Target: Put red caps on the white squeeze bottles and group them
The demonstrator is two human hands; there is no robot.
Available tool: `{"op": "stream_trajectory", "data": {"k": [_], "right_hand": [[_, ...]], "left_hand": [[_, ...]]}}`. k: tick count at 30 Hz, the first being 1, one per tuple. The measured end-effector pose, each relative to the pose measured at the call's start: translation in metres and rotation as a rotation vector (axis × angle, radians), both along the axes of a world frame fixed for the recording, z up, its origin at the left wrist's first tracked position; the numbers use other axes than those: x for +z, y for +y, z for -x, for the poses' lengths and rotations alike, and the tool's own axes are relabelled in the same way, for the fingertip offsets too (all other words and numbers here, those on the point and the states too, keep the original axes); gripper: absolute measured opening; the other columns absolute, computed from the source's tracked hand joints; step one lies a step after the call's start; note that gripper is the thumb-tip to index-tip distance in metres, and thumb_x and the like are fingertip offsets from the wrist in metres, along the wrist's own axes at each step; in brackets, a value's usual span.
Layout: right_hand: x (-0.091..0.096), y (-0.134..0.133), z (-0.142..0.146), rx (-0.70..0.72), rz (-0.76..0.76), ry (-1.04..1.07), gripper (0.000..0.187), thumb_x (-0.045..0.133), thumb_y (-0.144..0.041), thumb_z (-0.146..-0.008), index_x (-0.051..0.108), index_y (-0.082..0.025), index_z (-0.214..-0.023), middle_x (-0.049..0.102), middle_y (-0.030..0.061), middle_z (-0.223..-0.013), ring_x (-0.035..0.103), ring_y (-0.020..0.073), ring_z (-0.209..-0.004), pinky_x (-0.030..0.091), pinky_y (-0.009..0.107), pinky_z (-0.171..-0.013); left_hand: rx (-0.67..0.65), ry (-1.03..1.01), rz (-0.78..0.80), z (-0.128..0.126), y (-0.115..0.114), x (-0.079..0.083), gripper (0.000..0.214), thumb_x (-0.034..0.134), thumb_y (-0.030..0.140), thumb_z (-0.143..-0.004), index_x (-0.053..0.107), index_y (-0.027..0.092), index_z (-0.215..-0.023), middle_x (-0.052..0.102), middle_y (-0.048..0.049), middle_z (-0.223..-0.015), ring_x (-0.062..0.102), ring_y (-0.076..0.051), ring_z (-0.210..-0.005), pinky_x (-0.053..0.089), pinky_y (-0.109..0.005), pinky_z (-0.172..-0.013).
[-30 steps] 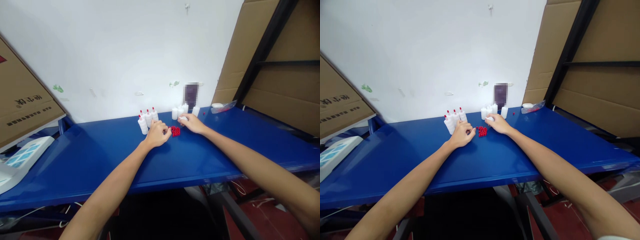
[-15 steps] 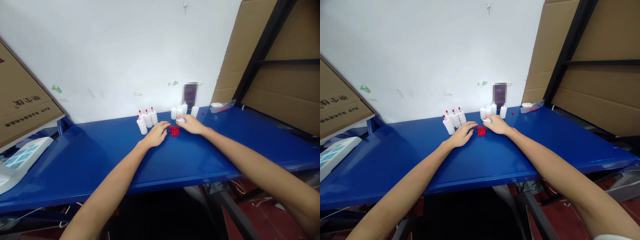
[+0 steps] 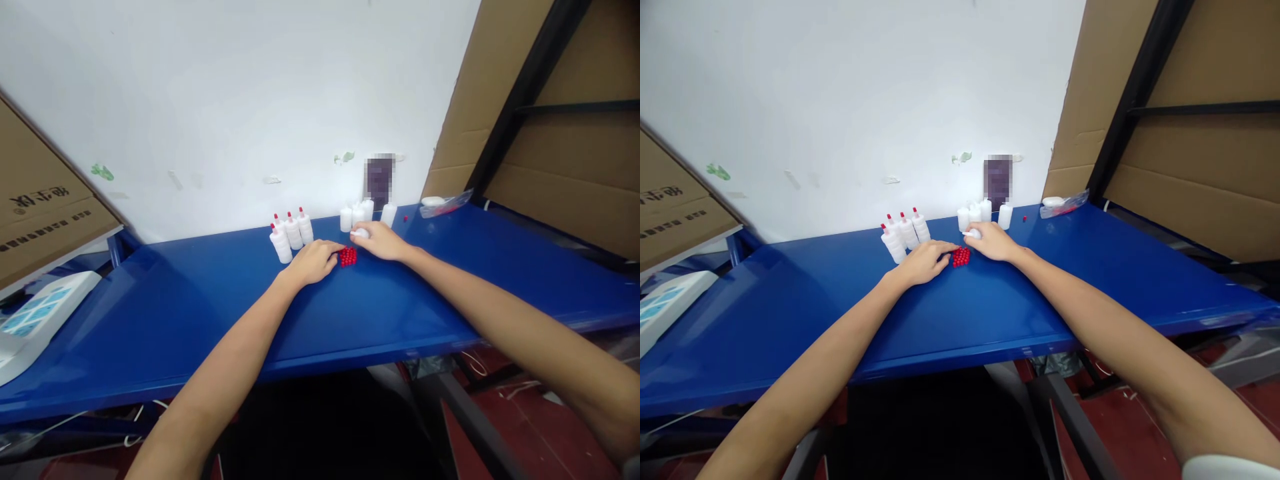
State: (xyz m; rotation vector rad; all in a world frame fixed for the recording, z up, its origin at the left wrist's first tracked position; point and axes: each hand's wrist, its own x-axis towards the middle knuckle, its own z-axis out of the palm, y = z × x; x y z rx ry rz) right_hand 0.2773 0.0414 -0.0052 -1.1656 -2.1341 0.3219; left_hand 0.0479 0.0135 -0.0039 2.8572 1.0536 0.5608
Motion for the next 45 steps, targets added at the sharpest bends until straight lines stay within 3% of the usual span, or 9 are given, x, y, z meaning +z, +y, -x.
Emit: {"op": "stream_trajectory", "data": {"k": [17,27,35,45], "right_hand": [[0.0,-0.001,0.001,-0.013,0.004,0.009,0.02,0.058,-0.03,-0.087,0.073,-0.018,-0.094,0.076,0.0082,-0.098,0.068,0.0268,-0.091,0.047,0.037,-0.084],[0.002,-0.004,-0.001,-0.028,0.004,-0.037,0.023,0.057,-0.033,-0.089,0.073,-0.018,-0.097,0.076,0.0076,-0.098,0.068,0.0262,-0.092,0.047,0.035,-0.084],[0.0,-0.002,-0.001,-0.034,0.0,-0.041,0.025,0.057,-0.033,-0.089,0.073,-0.018,-0.098,0.076,0.0086,-0.099,0.068,0.0267,-0.092,0.047,0.035,-0.084],[0.001,-0.003,-0.001,-0.026,0.009,-0.038,0.024,0.057,-0.033,-0.089,0.073,-0.017,-0.096,0.076,0.008,-0.096,0.068,0.0254,-0.09,0.047,0.034,-0.083]], "left_hand": [[0.032,-0.048,0.07,0.018,-0.005,0.003,0.035,0.047,0.014,-0.096,0.071,0.013,-0.121,0.071,-0.0106,-0.127,0.068,-0.026,-0.118,0.053,-0.041,-0.105],[-0.018,-0.087,0.135,0.026,-0.008,0.012,0.026,0.057,0.018,-0.095,0.075,0.014,-0.113,0.076,-0.0084,-0.114,0.073,-0.022,-0.103,0.056,-0.034,-0.096],[-0.045,-0.084,0.119,0.028,-0.01,0.015,0.021,0.062,0.019,-0.092,0.077,0.016,-0.105,0.079,-0.0069,-0.104,0.072,-0.019,-0.086,0.055,-0.033,-0.084],[-0.048,-0.104,0.074,0.026,-0.012,0.015,0.02,0.064,0.021,-0.089,0.074,0.015,-0.105,0.076,-0.0082,-0.102,0.069,-0.019,-0.088,0.053,-0.032,-0.083]]}}
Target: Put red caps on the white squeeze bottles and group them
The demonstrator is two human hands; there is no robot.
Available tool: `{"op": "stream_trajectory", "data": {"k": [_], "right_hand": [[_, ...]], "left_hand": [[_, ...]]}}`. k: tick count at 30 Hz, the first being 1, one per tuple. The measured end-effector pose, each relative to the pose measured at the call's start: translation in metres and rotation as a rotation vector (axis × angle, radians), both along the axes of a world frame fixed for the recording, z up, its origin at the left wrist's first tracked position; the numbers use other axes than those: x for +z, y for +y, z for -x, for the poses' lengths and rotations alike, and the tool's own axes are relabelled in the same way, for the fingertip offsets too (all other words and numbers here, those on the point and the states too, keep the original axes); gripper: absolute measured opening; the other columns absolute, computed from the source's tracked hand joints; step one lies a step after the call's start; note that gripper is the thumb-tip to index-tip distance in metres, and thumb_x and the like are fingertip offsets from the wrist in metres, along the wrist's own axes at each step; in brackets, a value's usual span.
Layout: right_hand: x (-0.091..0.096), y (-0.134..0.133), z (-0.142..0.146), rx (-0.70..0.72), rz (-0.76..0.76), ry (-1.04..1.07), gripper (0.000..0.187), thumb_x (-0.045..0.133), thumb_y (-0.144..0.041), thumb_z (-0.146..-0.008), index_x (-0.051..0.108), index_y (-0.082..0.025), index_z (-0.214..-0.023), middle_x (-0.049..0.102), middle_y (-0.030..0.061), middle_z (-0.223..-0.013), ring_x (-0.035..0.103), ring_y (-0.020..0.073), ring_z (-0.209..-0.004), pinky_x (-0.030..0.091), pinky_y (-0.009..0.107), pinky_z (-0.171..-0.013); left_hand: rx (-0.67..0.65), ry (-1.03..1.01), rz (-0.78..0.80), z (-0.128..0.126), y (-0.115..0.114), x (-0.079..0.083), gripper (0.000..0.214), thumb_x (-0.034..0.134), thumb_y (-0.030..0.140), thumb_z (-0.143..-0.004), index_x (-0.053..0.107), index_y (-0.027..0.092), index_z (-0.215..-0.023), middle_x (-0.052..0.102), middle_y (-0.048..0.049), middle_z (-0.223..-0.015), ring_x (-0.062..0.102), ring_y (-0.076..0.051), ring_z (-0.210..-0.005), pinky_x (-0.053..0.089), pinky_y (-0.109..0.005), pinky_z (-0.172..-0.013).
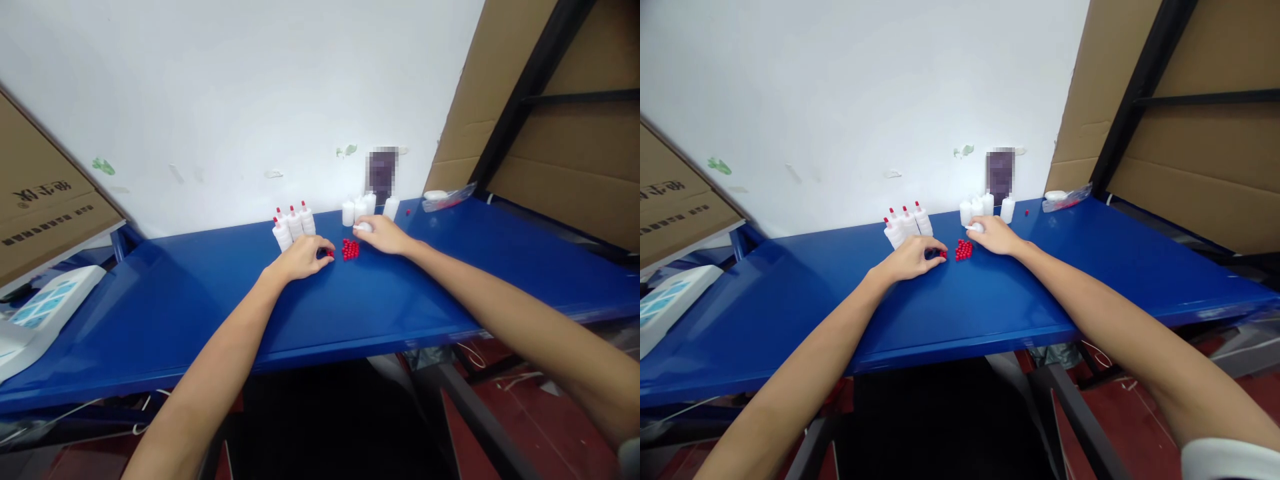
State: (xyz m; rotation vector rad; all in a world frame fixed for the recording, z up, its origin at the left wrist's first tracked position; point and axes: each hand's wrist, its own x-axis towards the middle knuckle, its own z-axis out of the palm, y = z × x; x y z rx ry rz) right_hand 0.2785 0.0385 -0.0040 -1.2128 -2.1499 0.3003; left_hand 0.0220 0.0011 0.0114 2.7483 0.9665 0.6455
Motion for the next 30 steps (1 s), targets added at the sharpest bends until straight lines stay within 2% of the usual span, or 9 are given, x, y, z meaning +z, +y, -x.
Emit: {"op": "stream_trajectory", "data": {"k": [5,11,20,30], "right_hand": [[0.0,0.0,0.0,-0.01,0.0,0.001,0.023,0.057,-0.032,-0.089,0.073,-0.018,-0.096,0.076,0.0072,-0.096,0.068,0.0256,-0.091,0.047,0.035,-0.084],[0.0,0.0,0.001,-0.009,0.0,0.002,0.023,0.057,-0.032,-0.089,0.074,-0.018,-0.097,0.077,0.0075,-0.098,0.069,0.0261,-0.092,0.048,0.035,-0.085],[0.0,0.0,0.001,-0.01,0.002,-0.005,0.023,0.057,-0.031,-0.089,0.074,-0.018,-0.099,0.077,0.0082,-0.101,0.069,0.0266,-0.095,0.048,0.036,-0.088],[0.0,0.0,0.0,-0.007,-0.001,-0.021,0.023,0.058,-0.032,-0.09,0.073,-0.018,-0.1,0.077,0.0078,-0.101,0.069,0.026,-0.095,0.048,0.035,-0.087]], "left_hand": [[0.122,0.052,-0.072,-0.004,-0.005,-0.001,0.033,0.062,0.034,-0.09,0.065,0.014,-0.117,0.073,-0.0091,-0.099,0.066,-0.021,-0.084,0.05,-0.033,-0.078],[0.275,0.297,-0.064,-0.012,-0.004,-0.002,0.038,0.048,0.05,-0.094,0.063,0.015,-0.094,0.068,-0.0092,-0.082,0.061,-0.022,-0.068,0.04,-0.033,-0.061],[0.302,0.41,-0.042,-0.021,0.004,-0.001,0.054,0.033,0.056,-0.098,0.069,0.016,-0.093,0.07,-0.0129,-0.084,0.065,-0.027,-0.073,0.037,-0.034,-0.06],[0.299,0.405,-0.056,-0.021,0.005,-0.004,0.057,0.033,0.055,-0.099,0.073,0.016,-0.087,0.07,-0.0137,-0.079,0.065,-0.027,-0.069,0.039,-0.034,-0.06]]}}
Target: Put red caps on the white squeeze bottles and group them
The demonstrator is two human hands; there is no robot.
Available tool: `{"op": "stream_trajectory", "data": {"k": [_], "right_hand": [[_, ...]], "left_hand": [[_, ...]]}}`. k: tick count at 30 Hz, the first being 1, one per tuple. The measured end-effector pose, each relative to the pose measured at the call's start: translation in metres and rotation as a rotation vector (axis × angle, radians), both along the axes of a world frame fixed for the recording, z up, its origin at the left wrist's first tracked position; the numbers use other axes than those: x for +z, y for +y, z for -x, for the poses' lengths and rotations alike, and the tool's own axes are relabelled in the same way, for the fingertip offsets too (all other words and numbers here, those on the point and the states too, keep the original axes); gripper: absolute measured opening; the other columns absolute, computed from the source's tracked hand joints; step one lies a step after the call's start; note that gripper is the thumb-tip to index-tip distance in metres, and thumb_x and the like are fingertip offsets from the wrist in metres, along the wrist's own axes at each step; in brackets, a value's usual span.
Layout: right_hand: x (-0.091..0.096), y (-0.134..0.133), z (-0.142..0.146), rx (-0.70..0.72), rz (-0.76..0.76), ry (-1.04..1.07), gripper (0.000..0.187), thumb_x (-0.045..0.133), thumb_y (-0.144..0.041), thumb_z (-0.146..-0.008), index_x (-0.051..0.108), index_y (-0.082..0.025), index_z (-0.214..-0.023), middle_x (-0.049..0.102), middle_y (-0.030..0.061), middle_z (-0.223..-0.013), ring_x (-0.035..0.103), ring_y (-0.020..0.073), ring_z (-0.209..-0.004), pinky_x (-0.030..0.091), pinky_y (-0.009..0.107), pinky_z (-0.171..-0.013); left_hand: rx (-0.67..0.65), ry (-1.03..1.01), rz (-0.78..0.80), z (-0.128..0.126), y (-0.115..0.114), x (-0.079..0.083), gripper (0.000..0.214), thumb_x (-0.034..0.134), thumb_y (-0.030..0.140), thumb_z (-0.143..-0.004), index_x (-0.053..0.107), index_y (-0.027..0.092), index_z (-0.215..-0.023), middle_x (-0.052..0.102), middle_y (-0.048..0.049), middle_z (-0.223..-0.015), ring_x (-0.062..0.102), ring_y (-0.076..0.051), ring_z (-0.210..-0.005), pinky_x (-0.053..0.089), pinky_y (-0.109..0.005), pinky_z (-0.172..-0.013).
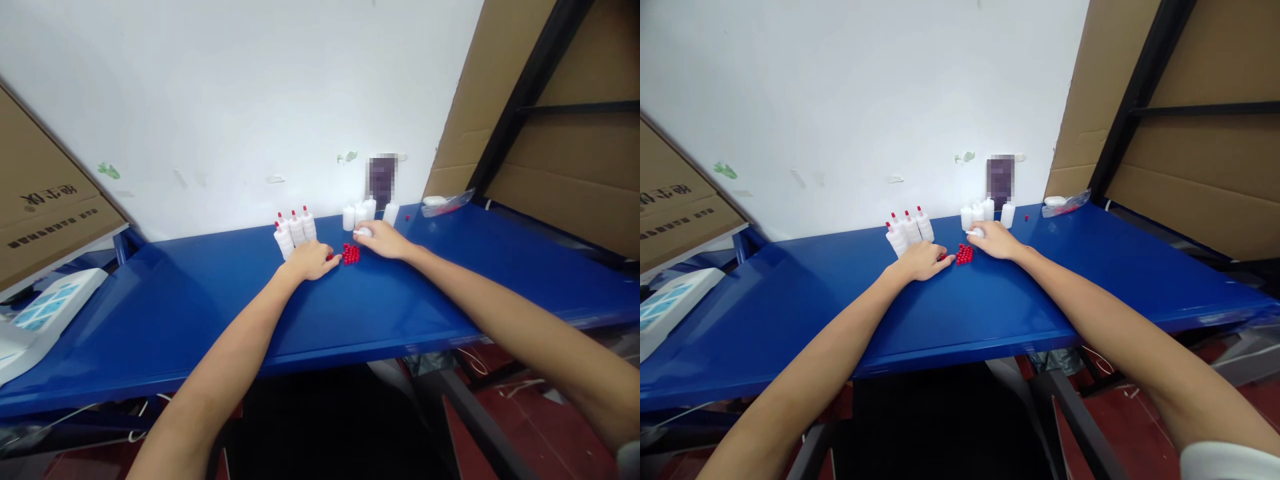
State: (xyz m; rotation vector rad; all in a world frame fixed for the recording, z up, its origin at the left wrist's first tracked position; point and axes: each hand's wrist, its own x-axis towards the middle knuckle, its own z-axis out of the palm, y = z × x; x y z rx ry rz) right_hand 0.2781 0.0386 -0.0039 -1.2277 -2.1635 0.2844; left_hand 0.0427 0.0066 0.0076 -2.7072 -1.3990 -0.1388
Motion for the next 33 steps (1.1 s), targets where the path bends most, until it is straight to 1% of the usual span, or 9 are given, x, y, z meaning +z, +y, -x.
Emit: {"op": "stream_trajectory", "data": {"k": [9,14,17,22,29,33], "right_hand": [[-0.0004,0.0012,-0.0004,0.011,0.011,0.0,0.024,0.058,-0.034,-0.091,0.073,-0.018,-0.099,0.077,0.0083,-0.103,0.069,0.0263,-0.096,0.049,0.036,-0.088],[-0.0007,0.0011,0.0001,0.003,0.007,0.002,0.024,0.058,-0.034,-0.091,0.073,-0.018,-0.1,0.077,0.0086,-0.104,0.069,0.0271,-0.098,0.048,0.037,-0.09],[-0.0005,0.0009,0.0005,-0.001,0.016,-0.002,0.024,0.058,-0.034,-0.091,0.073,-0.018,-0.1,0.077,0.0084,-0.103,0.07,0.0269,-0.097,0.049,0.037,-0.089],[0.0001,0.0011,0.0,0.003,0.007,-0.018,0.025,0.058,-0.034,-0.091,0.074,-0.018,-0.1,0.077,0.009,-0.102,0.07,0.0273,-0.096,0.049,0.037,-0.089],[-0.0009,0.002,-0.0002,0.004,0.008,-0.014,0.023,0.059,-0.034,-0.09,0.073,-0.019,-0.098,0.077,0.0082,-0.104,0.07,0.0273,-0.098,0.049,0.037,-0.089],[-0.0015,0.0011,0.0002,0.016,-0.008,-0.006,0.024,0.057,-0.035,-0.09,0.073,-0.018,-0.098,0.077,0.0075,-0.1,0.07,0.0262,-0.094,0.049,0.035,-0.086]], "left_hand": [[-0.003,-0.014,-0.023,0.0007,-0.0004,-0.0022,0.057,0.034,0.054,-0.1,0.074,0.015,-0.087,0.071,-0.014,-0.081,0.066,-0.027,-0.073,0.042,-0.035,-0.064],[-0.007,-0.026,-0.036,0.0006,-0.0008,-0.0024,0.055,0.035,0.053,-0.1,0.073,0.016,-0.083,0.071,-0.013,-0.078,0.066,-0.027,-0.071,0.041,-0.034,-0.063],[-0.019,-0.033,-0.03,0.0007,-0.0008,-0.0024,0.054,0.036,0.051,-0.1,0.072,0.017,-0.08,0.07,-0.0125,-0.076,0.066,-0.026,-0.07,0.042,-0.034,-0.063],[-0.029,-0.045,-0.019,0.0003,-0.0005,-0.0027,0.051,0.037,0.047,-0.1,0.072,0.017,-0.079,0.07,-0.0118,-0.075,0.065,-0.025,-0.069,0.042,-0.034,-0.064],[-0.043,-0.041,-0.024,0.0008,-0.0007,-0.0026,0.051,0.038,0.048,-0.1,0.072,0.017,-0.078,0.07,-0.0117,-0.074,0.065,-0.025,-0.068,0.041,-0.034,-0.063],[-0.059,-0.04,-0.02,0.0023,-0.0006,-0.0026,0.051,0.037,0.047,-0.101,0.071,0.018,-0.078,0.069,-0.0107,-0.072,0.064,-0.024,-0.065,0.04,-0.033,-0.061]]}}
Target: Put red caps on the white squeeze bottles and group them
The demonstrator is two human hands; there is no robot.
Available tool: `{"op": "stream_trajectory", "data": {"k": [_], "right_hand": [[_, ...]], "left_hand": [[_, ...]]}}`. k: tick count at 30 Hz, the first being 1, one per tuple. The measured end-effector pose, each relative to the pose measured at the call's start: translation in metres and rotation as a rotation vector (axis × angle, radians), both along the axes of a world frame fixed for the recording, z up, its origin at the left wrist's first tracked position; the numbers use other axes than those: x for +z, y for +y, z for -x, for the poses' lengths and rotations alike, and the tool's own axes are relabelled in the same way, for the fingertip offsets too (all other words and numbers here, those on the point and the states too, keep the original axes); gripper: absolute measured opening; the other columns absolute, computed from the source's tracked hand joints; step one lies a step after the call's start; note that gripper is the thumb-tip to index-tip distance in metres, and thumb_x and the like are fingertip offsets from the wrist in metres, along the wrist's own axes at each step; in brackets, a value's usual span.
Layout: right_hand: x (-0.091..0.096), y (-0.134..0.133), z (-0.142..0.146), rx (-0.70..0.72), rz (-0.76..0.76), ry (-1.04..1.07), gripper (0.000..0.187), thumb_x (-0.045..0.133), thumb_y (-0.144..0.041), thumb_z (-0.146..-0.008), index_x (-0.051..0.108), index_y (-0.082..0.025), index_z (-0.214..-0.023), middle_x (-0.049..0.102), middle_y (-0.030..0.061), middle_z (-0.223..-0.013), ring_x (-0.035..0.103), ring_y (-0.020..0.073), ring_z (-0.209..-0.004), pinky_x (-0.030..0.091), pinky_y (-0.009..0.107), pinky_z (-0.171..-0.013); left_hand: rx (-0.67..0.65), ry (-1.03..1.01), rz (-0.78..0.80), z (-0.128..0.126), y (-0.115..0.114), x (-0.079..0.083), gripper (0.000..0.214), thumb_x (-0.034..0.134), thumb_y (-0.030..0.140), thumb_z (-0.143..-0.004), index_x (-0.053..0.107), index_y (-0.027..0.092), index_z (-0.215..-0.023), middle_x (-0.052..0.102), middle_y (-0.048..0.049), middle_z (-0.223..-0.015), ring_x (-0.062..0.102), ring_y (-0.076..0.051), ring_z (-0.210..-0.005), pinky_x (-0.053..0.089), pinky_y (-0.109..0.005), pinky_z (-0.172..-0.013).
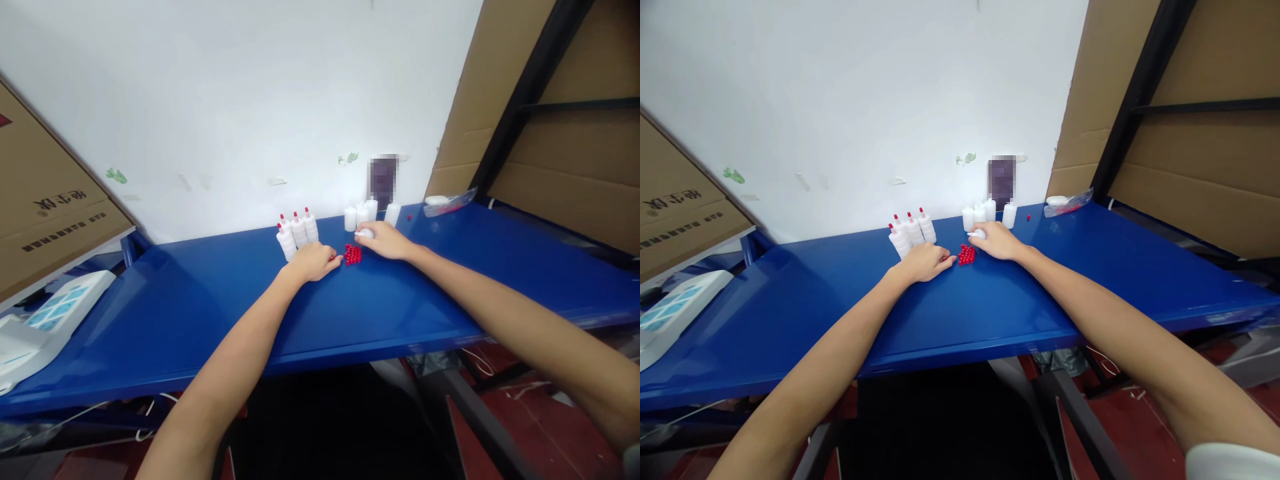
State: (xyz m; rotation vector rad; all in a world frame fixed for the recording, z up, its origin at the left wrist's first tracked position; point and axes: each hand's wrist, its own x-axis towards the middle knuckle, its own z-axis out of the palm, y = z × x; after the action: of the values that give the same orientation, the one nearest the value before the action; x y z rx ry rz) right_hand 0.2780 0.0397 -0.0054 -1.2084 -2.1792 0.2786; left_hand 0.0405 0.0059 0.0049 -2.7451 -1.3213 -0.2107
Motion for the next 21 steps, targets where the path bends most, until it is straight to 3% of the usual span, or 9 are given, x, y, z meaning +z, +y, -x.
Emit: {"op": "stream_trajectory", "data": {"k": [6,11,17,21], "right_hand": [[0.006,-0.009,0.003,-0.076,-0.039,-0.003,0.025,0.057,-0.034,-0.089,0.073,-0.019,-0.101,0.077,0.0076,-0.099,0.069,0.0263,-0.091,0.048,0.034,-0.082],[0.022,-0.032,0.016,-0.194,-0.123,-0.082,0.028,0.056,-0.037,-0.089,0.072,-0.022,-0.106,0.075,0.0066,-0.087,0.067,0.0258,-0.079,0.045,0.033,-0.071],[0.033,-0.053,0.03,0.104,-0.131,-0.026,0.029,0.042,-0.038,-0.099,0.066,-0.023,-0.105,0.073,0.0052,-0.096,0.065,0.0224,-0.086,0.043,0.031,-0.076],[0.033,-0.054,0.029,0.139,-0.118,-0.044,0.027,0.042,-0.039,-0.099,0.064,-0.022,-0.096,0.07,0.0044,-0.088,0.06,0.0203,-0.079,0.041,0.03,-0.072]], "left_hand": [[-0.013,-0.002,0.013,0.001,-0.001,0.002,0.047,0.038,0.043,-0.101,0.07,0.018,-0.078,0.068,-0.0098,-0.072,0.063,-0.023,-0.065,0.039,-0.032,-0.062],[-0.023,-0.044,0.033,0.002,-0.005,0.004,0.046,0.038,0.042,-0.103,0.066,0.017,-0.076,0.067,-0.0087,-0.071,0.06,-0.021,-0.062,0.038,-0.031,-0.061],[-0.1,-0.24,-0.166,0.003,-0.014,0.011,0.041,0.036,0.039,-0.105,0.063,0.017,-0.083,0.067,-0.0064,-0.075,0.058,-0.017,-0.064,0.035,-0.03,-0.061],[-0.107,-0.318,-0.296,0.004,-0.018,0.014,0.043,0.031,0.041,-0.107,0.061,0.017,-0.087,0.066,-0.0066,-0.076,0.057,-0.017,-0.066,0.033,-0.03,-0.06]]}}
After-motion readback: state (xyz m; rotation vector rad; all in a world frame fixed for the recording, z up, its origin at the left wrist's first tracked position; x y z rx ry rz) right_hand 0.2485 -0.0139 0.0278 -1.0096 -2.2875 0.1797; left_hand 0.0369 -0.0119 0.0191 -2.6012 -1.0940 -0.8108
